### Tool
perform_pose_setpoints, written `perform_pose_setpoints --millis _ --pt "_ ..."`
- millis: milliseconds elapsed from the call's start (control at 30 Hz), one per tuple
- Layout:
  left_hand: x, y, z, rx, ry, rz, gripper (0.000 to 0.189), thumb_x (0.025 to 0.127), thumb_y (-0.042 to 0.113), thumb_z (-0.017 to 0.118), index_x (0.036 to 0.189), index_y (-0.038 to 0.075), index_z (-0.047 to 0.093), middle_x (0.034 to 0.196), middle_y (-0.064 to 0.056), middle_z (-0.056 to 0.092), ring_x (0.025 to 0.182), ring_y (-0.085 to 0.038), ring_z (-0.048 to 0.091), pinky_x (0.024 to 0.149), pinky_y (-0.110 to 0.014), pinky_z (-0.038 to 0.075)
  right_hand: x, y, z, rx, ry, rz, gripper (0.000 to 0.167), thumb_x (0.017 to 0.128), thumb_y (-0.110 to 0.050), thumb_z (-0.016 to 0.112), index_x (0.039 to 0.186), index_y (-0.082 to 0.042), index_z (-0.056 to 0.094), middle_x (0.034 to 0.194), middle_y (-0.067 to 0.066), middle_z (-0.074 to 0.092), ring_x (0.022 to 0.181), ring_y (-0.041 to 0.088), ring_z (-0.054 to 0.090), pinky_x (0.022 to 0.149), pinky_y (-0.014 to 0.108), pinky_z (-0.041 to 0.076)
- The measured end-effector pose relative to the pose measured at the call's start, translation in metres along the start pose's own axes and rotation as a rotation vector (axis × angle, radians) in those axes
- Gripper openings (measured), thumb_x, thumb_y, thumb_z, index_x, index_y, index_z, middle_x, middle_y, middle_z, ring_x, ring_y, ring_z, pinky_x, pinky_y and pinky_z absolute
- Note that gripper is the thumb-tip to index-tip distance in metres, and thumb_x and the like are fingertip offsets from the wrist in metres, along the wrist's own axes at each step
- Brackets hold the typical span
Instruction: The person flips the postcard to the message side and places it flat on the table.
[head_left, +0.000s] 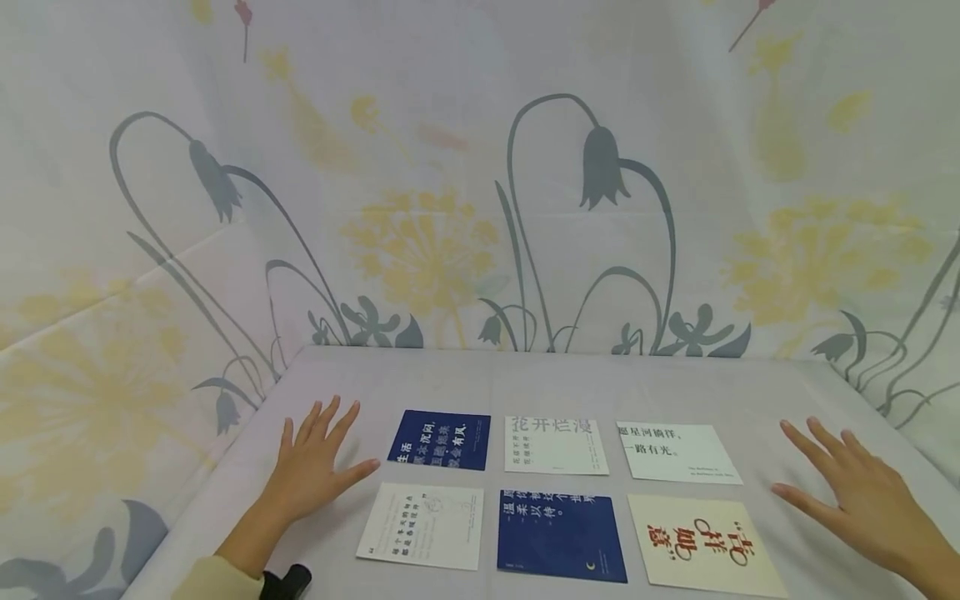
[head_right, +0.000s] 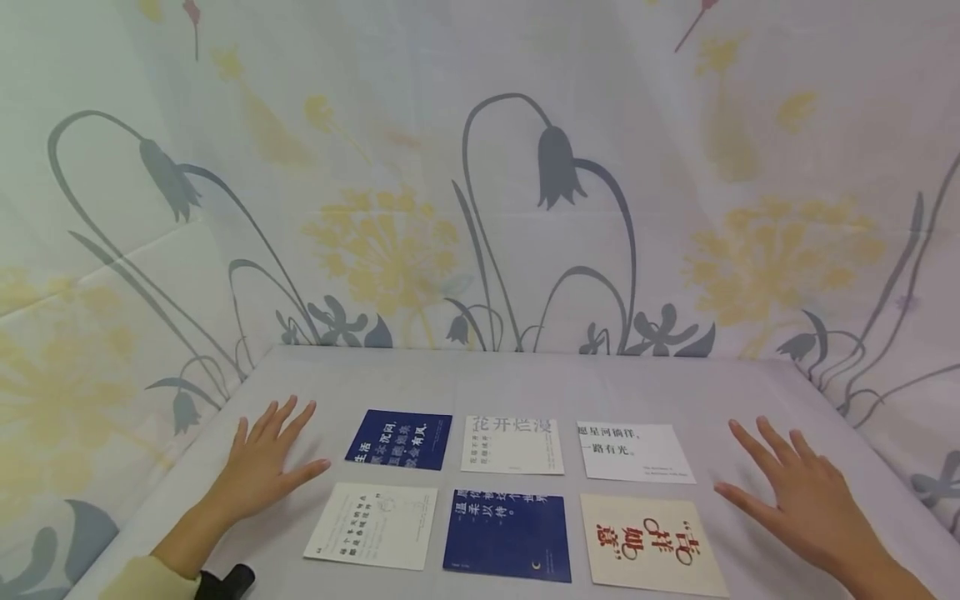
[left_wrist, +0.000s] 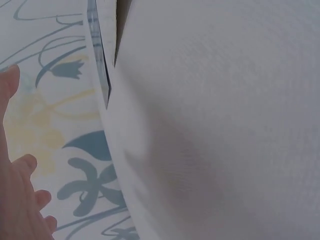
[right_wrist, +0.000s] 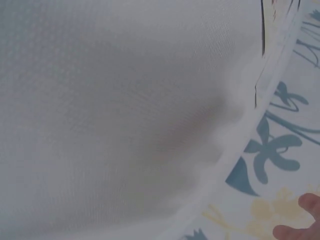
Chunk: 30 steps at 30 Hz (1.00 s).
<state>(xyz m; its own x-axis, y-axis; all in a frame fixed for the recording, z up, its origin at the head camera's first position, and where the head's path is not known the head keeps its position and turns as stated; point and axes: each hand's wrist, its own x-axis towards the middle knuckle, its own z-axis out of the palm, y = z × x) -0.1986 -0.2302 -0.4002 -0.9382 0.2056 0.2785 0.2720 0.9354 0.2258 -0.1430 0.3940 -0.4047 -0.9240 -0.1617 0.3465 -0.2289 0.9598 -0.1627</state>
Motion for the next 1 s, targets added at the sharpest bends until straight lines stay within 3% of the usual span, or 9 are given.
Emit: perform_pose_setpoints --millis 333,567,1000 --pt "0.010 0.014 0.003 0.000 0.037 0.032 0.091 0.076 0.064 0.061 0.145 0.012 0.033 0.148 -0.019 0.027 0.136 -0.040 0.014 0.106 -0.062 0.000 0.005 -0.002 0.004 0.047 0.038 -0.029 0.091 0.080 -0.039 0.070 0.150 -0.019 0.016 0.147 0.028 0.019 0.131 0.053 0.011 0.085 0.074 0.019" --pt "0.017 0.024 0.008 -0.026 0.066 0.053 0.092 0.074 0.060 0.066 0.145 0.011 0.033 0.147 -0.019 0.029 0.135 -0.040 0.018 0.105 -0.063 0.004 0.009 -0.005 0.004 0.074 0.063 -0.057 0.094 0.075 -0.038 0.075 0.149 -0.015 0.021 0.141 0.032 0.029 0.125 0.054 0.024 0.086 0.073 0.021" --pt "0.029 0.047 0.013 -0.105 0.104 0.120 0.100 0.067 0.059 0.073 0.145 0.011 0.032 0.146 -0.017 0.032 0.134 -0.037 0.023 0.106 -0.061 0.012 0.014 -0.009 0.005 0.158 0.093 -0.101 0.099 0.069 -0.032 0.081 0.146 -0.008 0.026 0.134 0.034 0.035 0.118 0.055 0.031 0.097 0.069 0.015"
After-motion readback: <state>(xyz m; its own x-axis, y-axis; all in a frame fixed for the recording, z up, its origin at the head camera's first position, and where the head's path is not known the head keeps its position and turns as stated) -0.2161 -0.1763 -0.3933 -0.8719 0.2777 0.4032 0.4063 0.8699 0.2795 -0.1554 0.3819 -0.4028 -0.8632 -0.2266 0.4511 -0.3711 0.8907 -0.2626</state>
